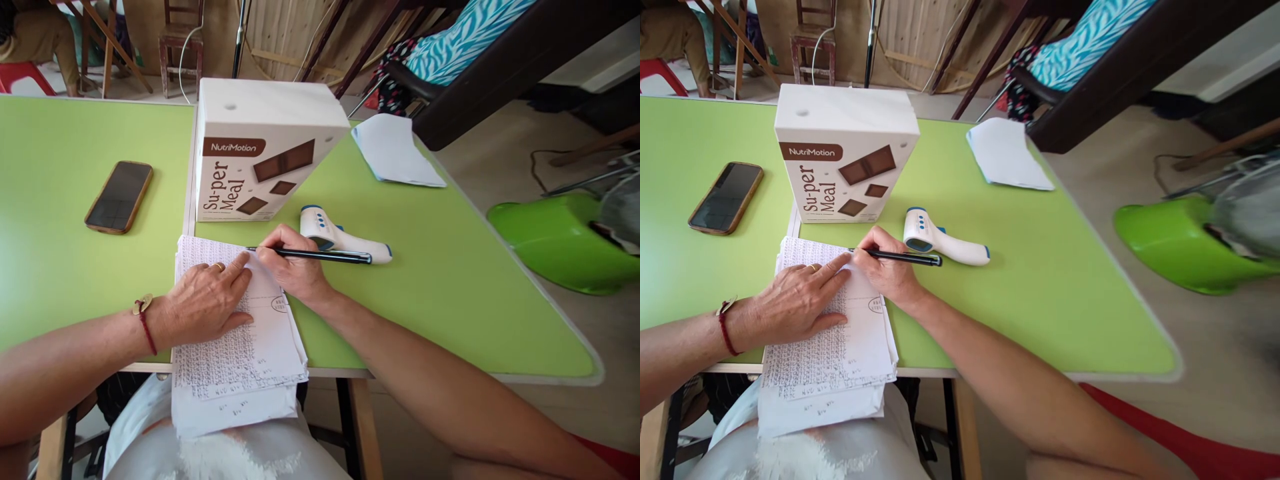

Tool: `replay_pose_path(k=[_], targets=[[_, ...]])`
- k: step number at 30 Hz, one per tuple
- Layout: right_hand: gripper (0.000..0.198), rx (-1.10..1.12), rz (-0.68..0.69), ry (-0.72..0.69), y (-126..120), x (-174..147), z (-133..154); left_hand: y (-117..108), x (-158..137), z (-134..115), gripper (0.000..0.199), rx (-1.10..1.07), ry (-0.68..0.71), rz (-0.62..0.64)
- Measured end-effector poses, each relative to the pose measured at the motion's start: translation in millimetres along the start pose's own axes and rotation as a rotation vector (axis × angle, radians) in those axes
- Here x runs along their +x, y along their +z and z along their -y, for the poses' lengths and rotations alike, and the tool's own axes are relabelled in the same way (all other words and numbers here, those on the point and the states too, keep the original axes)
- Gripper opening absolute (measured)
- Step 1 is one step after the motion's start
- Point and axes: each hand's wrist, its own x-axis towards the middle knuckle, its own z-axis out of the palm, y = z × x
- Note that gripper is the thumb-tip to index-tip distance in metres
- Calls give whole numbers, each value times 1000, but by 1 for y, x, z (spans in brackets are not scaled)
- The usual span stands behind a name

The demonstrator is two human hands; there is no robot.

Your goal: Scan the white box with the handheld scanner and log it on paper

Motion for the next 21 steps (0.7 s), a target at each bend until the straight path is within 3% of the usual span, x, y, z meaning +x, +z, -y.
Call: replay_pose_path(k=[21], targets=[[14, -6, 36, 20, -2, 1, 1, 0, -1, 1, 50, -3, -1, -5]])
